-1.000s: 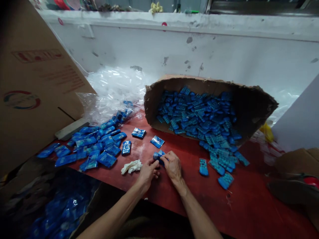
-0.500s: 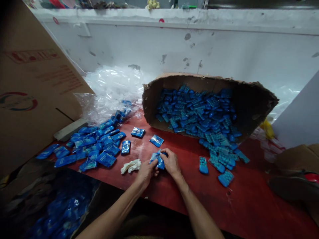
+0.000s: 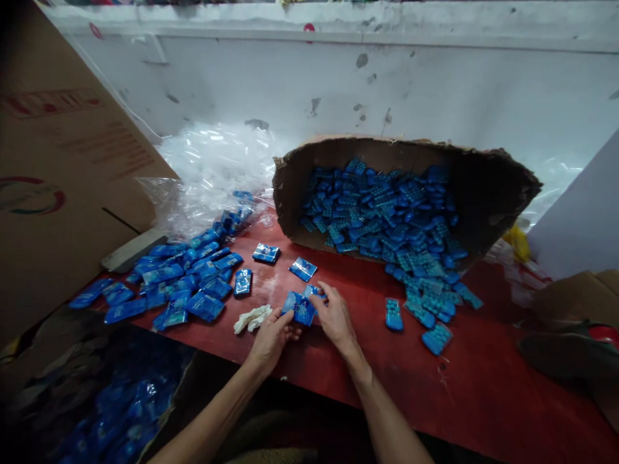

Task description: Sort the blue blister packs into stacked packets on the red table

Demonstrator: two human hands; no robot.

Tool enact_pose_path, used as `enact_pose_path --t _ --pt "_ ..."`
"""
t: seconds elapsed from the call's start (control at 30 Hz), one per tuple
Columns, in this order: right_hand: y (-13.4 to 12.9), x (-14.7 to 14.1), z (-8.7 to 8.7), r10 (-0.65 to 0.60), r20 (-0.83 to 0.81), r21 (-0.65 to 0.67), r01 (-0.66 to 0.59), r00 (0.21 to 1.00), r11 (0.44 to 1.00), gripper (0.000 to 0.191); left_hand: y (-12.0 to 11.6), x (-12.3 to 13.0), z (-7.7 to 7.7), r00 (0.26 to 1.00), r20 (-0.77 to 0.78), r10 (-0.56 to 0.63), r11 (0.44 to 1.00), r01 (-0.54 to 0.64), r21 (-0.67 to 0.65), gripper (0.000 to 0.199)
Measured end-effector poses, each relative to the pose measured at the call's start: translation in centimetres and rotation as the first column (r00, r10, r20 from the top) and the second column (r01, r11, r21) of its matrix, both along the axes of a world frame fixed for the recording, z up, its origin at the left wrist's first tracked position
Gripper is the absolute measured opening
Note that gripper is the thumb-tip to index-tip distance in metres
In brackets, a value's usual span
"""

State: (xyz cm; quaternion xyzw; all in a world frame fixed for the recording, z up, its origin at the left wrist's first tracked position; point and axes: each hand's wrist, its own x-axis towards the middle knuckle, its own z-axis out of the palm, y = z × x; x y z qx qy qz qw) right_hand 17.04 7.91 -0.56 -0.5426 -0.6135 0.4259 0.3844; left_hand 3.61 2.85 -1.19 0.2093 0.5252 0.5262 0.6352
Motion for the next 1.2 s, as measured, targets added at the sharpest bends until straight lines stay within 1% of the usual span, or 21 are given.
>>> enact_pose_path --t 0.03,0.07,0.1,0.2,0.27,0.4,0.5,0.57,0.7,0.77,0.8,0.87,0.93,1.0,1.07,1.13,1.2 --pt "-0.2 -0.2 -0.1 0.047 -0.113 -0.062 -0.054 0.993 0.997 0.035 0.1 0.1 0.1 1.000 0.002 -0.004 1.000 0.004 0.014 0.032" --pt "-0.4 -0.4 -0.3 0.075 -0.187 -0.114 -0.097 0.979 0.989 0.033 0.1 0.2 0.1 1.000 0.003 -0.010 1.000 0.010 0.024 0.033" --pt "-0.5 -0.6 -0.5 0.084 -0.222 -0.147 -0.119 0.971 0.982 0.029 0.2 0.3 0.2 1.000 0.005 -0.013 0.999 0.013 0.032 0.033" --pt "-0.8 -1.1 -1.2 0.063 -0.210 -0.162 -0.098 0.976 0.982 0.026 0.4 0.7 0.2 1.000 0.003 -0.015 0.999 0.014 0.045 0.033" --pt "-0.9 -1.1 -1.5 0.048 -0.182 -0.156 -0.078 0.982 0.985 0.027 0.7 1.0 0.0 1.000 -0.027 0.013 0.999 -0.012 0.050 0.032" --pt "-0.7 -1.0 -1.7 0.007 -0.048 -0.114 -0.013 0.999 0.993 0.029 1.2 1.3 -0.9 0.991 -0.107 0.084 0.996 -0.084 0.009 0.033" --pt "0.0 -0.9 -1.6 -0.019 0.082 -0.072 0.025 0.996 0.997 0.032 1.1 1.1 -1.2 0.992 -0.098 0.076 0.997 -0.079 -0.025 0.033" --pt "0.5 -0.7 -1.4 -0.014 0.168 -0.046 0.022 0.986 0.999 0.029 0.7 0.7 -1.0 0.998 -0.053 0.043 0.998 -0.045 -0.043 0.032" --pt "1.0 0.0 -0.5 0.055 0.321 -0.037 -0.045 0.945 0.998 0.011 -0.3 -0.2 0.2 0.999 0.040 -0.009 0.998 0.012 -0.069 0.028" --pt "0.8 0.4 0.2 0.071 0.381 -0.046 -0.058 0.922 0.997 0.016 -0.3 -0.3 0.7 0.998 0.057 0.012 0.998 -0.008 -0.065 0.028" --pt "0.7 0.7 0.7 0.060 0.412 -0.045 -0.045 0.909 0.998 0.020 -0.2 -0.3 0.9 0.998 0.057 0.032 0.998 -0.029 -0.054 0.028" --pt "0.3 1.1 1.4 -0.016 0.457 -0.002 0.019 0.889 1.000 0.028 0.2 -0.1 0.8 0.996 0.049 0.074 0.997 -0.073 -0.024 0.029" --pt "0.0 1.1 1.8 -0.064 0.413 0.041 0.051 0.909 0.998 0.034 0.7 0.2 0.4 0.995 0.045 0.090 0.996 -0.089 -0.005 0.030" --pt "-0.3 0.7 1.5 -0.003 0.297 0.046 -0.011 0.955 0.999 0.034 1.2 0.6 -0.2 0.997 0.010 0.083 0.997 -0.083 -0.003 0.032" --pt "-0.4 0.0 0.8 0.089 0.218 0.027 -0.098 0.972 0.995 0.026 1.5 0.9 -0.8 0.995 -0.065 0.069 0.997 -0.071 -0.022 0.033" --pt "-0.3 -0.8 -0.1 0.097 0.229 0.026 -0.105 0.969 0.994 0.021 1.7 1.0 -1.2 0.991 -0.123 0.058 0.997 -0.063 -0.042 0.033" --pt "0.1 -1.4 -0.8 0.069 0.258 0.033 -0.080 0.964 0.996 0.023 1.7 0.8 -1.4 0.991 -0.124 0.050 0.997 -0.057 -0.055 0.032"
